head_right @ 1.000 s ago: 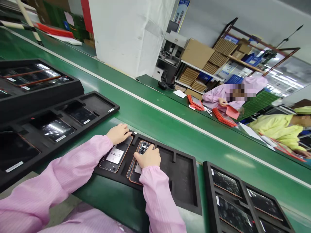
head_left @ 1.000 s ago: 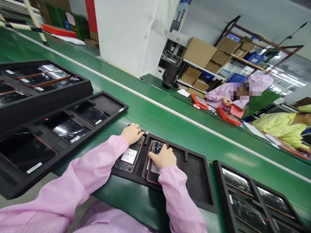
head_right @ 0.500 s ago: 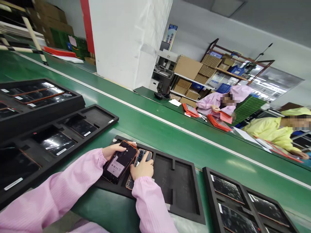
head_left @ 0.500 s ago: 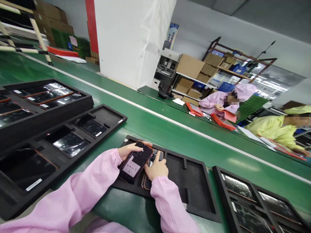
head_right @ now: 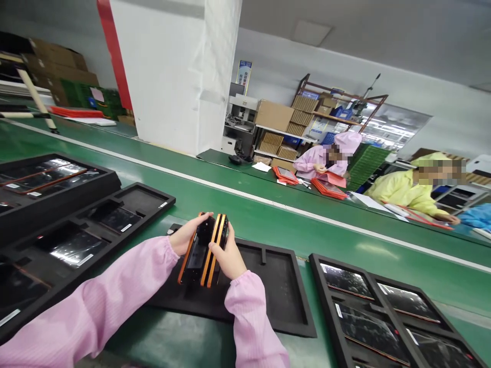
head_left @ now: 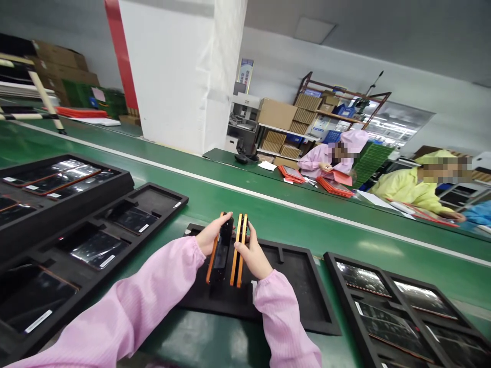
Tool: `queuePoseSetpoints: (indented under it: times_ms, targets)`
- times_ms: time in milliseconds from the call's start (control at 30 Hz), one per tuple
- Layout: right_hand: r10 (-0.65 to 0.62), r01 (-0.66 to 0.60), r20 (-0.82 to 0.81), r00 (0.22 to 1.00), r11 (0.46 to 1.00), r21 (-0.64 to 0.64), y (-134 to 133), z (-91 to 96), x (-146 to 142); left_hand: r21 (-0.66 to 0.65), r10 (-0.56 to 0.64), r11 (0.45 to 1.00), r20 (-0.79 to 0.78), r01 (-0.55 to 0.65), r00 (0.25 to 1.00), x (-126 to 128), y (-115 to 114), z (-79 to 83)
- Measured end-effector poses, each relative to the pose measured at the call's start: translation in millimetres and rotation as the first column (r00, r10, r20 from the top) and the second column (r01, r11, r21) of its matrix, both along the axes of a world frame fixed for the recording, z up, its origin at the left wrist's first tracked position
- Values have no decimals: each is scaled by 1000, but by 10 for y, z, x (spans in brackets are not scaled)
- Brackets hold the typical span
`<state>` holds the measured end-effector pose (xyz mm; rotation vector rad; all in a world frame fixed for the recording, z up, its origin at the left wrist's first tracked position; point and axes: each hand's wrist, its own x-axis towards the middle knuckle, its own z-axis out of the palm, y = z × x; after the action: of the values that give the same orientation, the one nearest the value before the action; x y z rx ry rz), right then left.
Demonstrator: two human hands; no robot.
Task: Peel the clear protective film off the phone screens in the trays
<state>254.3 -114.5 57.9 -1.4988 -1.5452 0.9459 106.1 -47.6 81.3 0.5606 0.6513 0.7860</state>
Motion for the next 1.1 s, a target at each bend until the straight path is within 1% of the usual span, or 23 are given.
queuePoseSetpoints:
  times_ms: [33,100,200,333,433,500,567,600,633,667,700,733,767,800,833,867,900,933,967,1000,1033,1067,1100]
  targets:
    - [-2,4,-38,999,998,67,1,-33,-10,-4,-5,1000,-7,5,1000,92,-47,4]
    - [-31,38,-62,998,993,115,2,-105,-27,4,19,1000,-17,-18,1000,237,-132,-9]
    - [-51,60,-138,989,996,65,-10,-183,-29,30,84,996,-44,-82,996,358,-193,-66]
    - [27,-38,-341,940,999,-26,-33,-224,-28,44,119,992,-120,-114,986,446,-202,-182]
    - [51,-95,-554,831,994,-50,-66,-248,-34,78,136,989,-163,-125,977,469,-270,-246]
    - [3,-120,-686,728,985,-124,-111,-246,-7,107,136,987,-172,-119,976,403,-362,-265]
    - [-87,-176,-760,644,950,-258,-181,-214,67,225,61,974,-256,-2,965,244,-468,-269]
    - [-139,-221,-770,623,913,-344,-222,-187,118,343,-11,927,-370,148,929,140,-520,-270]
    - [-192,-272,-763,617,859,-435,-264,-157,172,447,-73,825,-520,345,851,31,-567,-274]
    - [-243,-316,-747,619,794,-520,-306,-126,224,519,-73,688,-645,506,761,-69,-608,-282]
    - [-291,-347,-727,621,730,-589,-344,-97,267,569,-33,524,-730,633,683,-149,-642,-297]
    - [-336,-362,-713,615,684,-634,-377,-72,295,612,29,360,-762,704,647,-198,-671,-319]
    - [-373,-369,-710,597,658,-657,-405,-54,306,653,92,201,-754,730,650,-210,-693,-348]
    - [-400,-376,-717,571,649,-662,-428,-42,299,696,141,54,-716,716,684,-186,-709,-381]
    - [-414,-380,-730,544,655,-654,-447,-34,276,737,170,-75,-654,671,737,-130,-719,-417]
    - [-416,-379,-743,525,667,-641,-463,-29,243,773,181,-180,-581,608,793,-49,-722,-451]
    - [-408,-373,-753,517,684,-627,-478,-25,204,806,176,-263,-500,530,848,45,-718,-480]
    - [-393,-360,-761,515,707,-609,-492,-21,165,837,157,-325,-411,440,898,139,-707,-502]
    - [-379,-338,-770,514,735,-587,-503,-17,133,866,131,-367,-313,339,941,225,-691,-516]
    - [-369,-316,-776,511,760,-569,-512,-14,111,889,102,-392,-215,238,971,292,-669,-521]
    - [-365,-299,-776,514,772,-561,-515,-15,102,905,77,-401,-126,146,989,335,-643,-520]
    - [-358,-292,-769,530,774,-561,-510,-21,108,915,60,-397,-51,70,997,353,-615,-514]
    - [-328,-285,-751,573,779,-558,-495,-32,130,923,53,-384,5,16,999,346,-585,-506]
